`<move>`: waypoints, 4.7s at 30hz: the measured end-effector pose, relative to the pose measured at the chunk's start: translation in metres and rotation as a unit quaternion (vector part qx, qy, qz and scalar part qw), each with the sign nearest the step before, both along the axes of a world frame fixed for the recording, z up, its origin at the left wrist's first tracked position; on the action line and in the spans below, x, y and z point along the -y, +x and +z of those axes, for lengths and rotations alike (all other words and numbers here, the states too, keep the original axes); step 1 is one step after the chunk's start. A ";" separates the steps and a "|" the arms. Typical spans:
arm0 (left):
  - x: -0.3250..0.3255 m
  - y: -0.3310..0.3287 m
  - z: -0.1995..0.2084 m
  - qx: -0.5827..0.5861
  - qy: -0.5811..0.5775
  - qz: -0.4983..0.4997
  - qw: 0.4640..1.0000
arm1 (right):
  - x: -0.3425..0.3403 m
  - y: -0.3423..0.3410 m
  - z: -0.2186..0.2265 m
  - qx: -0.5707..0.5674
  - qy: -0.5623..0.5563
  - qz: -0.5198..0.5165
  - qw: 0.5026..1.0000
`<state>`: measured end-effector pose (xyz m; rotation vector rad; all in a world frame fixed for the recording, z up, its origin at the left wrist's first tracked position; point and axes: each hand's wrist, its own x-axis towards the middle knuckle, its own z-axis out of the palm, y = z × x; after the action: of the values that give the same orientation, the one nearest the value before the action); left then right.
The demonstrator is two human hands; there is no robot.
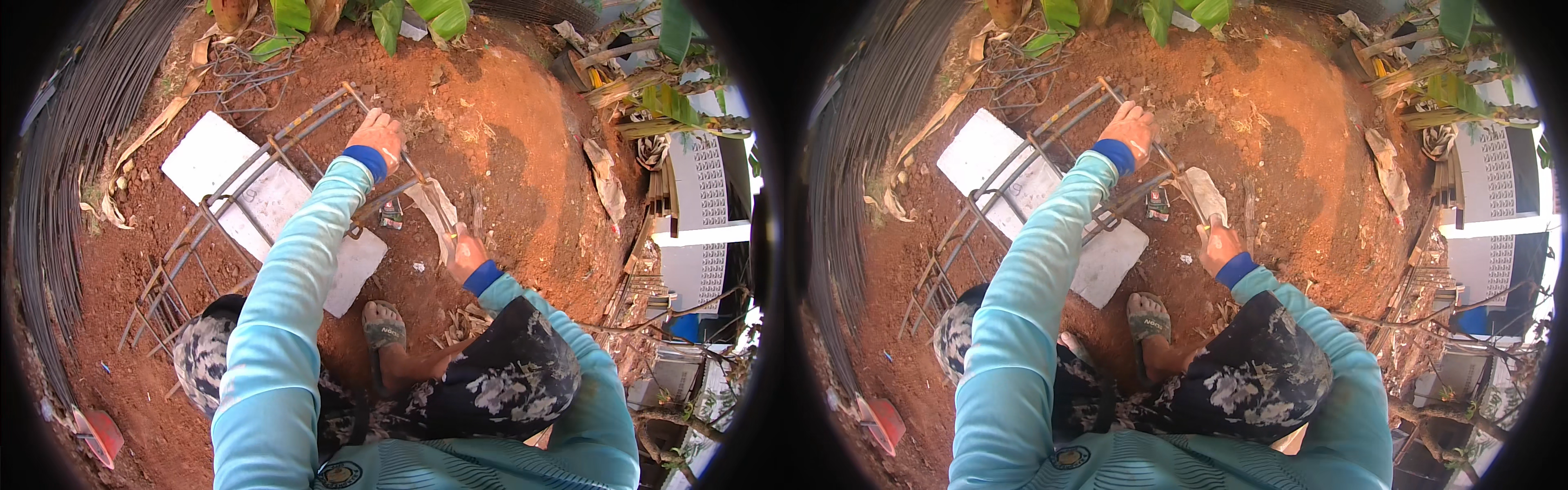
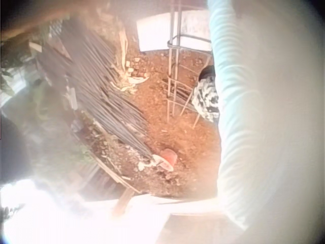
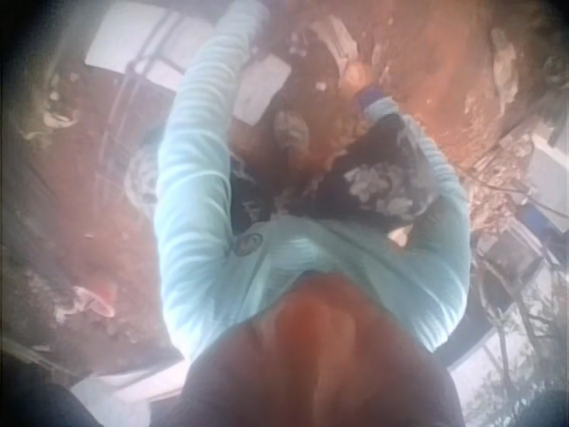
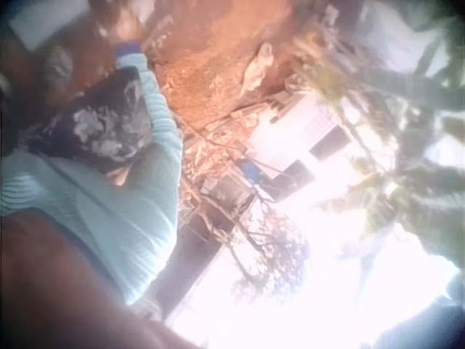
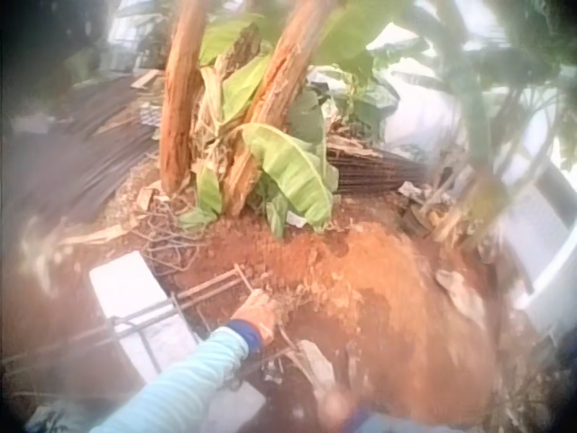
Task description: The person assembles a rebar cage by tying intersecting steel bars together using pliers and wire. They position the bars on a white block and repeatedly twist wire ties to secure the joints.
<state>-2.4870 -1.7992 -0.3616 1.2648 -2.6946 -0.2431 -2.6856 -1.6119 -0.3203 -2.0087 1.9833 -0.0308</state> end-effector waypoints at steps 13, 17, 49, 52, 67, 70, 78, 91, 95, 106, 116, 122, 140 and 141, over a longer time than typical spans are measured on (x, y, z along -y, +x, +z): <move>-0.002 0.006 0.001 0.014 -0.022 -0.013 1.000 | -0.018 0.030 0.011 0.409 0.182 -0.182 0.876; 0.000 0.007 0.003 -0.008 -0.063 -0.011 0.998 | -0.009 0.021 0.028 0.647 0.332 -0.254 0.637; -0.028 0.101 0.074 -0.126 0.035 -0.052 0.990 | -0.080 0.006 -0.057 0.025 0.083 -0.017 0.996; -0.041 0.152 0.075 -0.100 0.074 -0.043 0.991 | -0.096 0.014 -0.051 0.110 0.071 -0.119 0.984; -0.074 0.218 0.017 -0.055 0.300 0.052 0.951 | -0.064 0.025 -0.080 0.076 0.014 -0.057 0.995; -0.077 0.214 0.018 -0.081 0.345 0.084 0.931 | -0.089 0.024 -0.067 0.154 0.068 -0.118 0.979; -0.075 0.235 0.053 -0.085 0.383 0.057 0.918 | -0.087 0.004 -0.069 0.231 0.002 -0.198 0.953; -0.289 0.315 -0.074 -0.147 0.174 0.431 0.873 | -0.118 -0.005 -0.131 0.456 0.177 -0.273 0.828; -0.307 0.304 -0.099 -0.212 0.090 0.490 0.841 | -0.114 -0.010 -0.128 0.429 0.179 -0.244 0.851; -0.252 0.366 -0.105 -0.190 0.002 0.739 0.647 | -0.020 -0.015 -0.011 0.322 -0.042 -0.073 0.943; -0.234 0.390 -0.134 -0.603 0.320 0.627 0.375 | 0.165 0.076 0.014 0.071 -0.157 0.034 0.984; -0.225 0.363 -0.114 -0.632 0.259 0.662 0.310 | 0.186 0.095 -0.005 0.415 0.067 -0.138 0.897; -0.275 0.322 -0.057 -0.679 -0.098 0.572 0.448 | 0.150 0.123 0.007 0.684 -0.130 -0.041 0.717; -0.283 0.329 -0.059 -0.658 -0.075 0.576 0.479 | 0.149 0.124 0.004 0.680 -0.139 -0.037 0.719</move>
<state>-2.1583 -1.5158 -0.4204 1.4693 -0.3164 -0.4548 -2.5621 -1.7613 -0.3163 -1.2000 1.0097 -1.4287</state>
